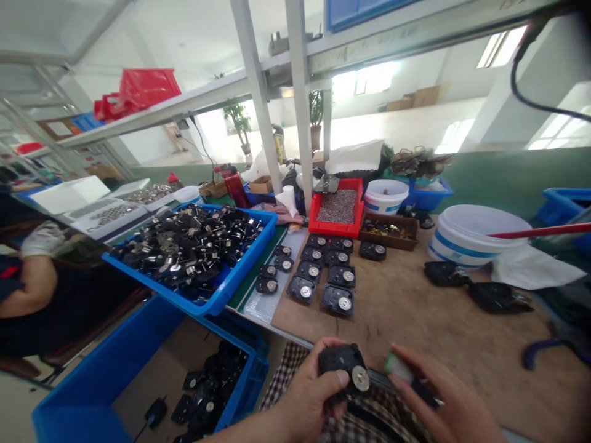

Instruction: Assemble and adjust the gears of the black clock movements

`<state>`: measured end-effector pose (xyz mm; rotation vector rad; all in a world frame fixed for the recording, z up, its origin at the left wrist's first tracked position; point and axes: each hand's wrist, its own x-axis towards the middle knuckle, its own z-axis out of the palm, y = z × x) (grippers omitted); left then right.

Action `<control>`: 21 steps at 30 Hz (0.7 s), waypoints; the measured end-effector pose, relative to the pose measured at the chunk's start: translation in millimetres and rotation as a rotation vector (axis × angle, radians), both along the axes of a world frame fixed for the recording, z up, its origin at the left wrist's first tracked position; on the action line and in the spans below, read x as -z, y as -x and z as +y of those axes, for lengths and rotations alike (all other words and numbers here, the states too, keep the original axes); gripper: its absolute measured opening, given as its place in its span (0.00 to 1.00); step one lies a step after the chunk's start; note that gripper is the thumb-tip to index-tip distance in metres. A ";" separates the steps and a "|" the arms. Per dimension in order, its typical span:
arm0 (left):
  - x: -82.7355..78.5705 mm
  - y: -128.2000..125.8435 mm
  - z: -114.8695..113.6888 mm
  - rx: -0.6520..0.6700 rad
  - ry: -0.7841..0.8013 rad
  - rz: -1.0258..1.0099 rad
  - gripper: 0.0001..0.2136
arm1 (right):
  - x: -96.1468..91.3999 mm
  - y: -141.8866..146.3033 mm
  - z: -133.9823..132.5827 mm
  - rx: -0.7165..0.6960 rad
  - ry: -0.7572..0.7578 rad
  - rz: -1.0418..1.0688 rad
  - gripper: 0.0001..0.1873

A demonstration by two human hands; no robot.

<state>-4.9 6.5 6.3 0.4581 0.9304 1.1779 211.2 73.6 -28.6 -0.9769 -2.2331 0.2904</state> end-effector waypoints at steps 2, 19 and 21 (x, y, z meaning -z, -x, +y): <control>0.5 -0.5 1.5 -0.009 0.024 -0.043 0.26 | -3.4 -1.4 9.0 0.128 -0.034 -0.053 0.21; -1.9 -9.2 -4.4 0.090 0.107 -0.184 0.11 | -59.8 65.9 -11.0 -0.510 -0.060 -0.383 0.05; -0.7 -6.7 -4.0 0.075 0.092 -0.174 0.11 | -66.5 71.0 -10.4 -0.540 -0.141 -0.352 0.05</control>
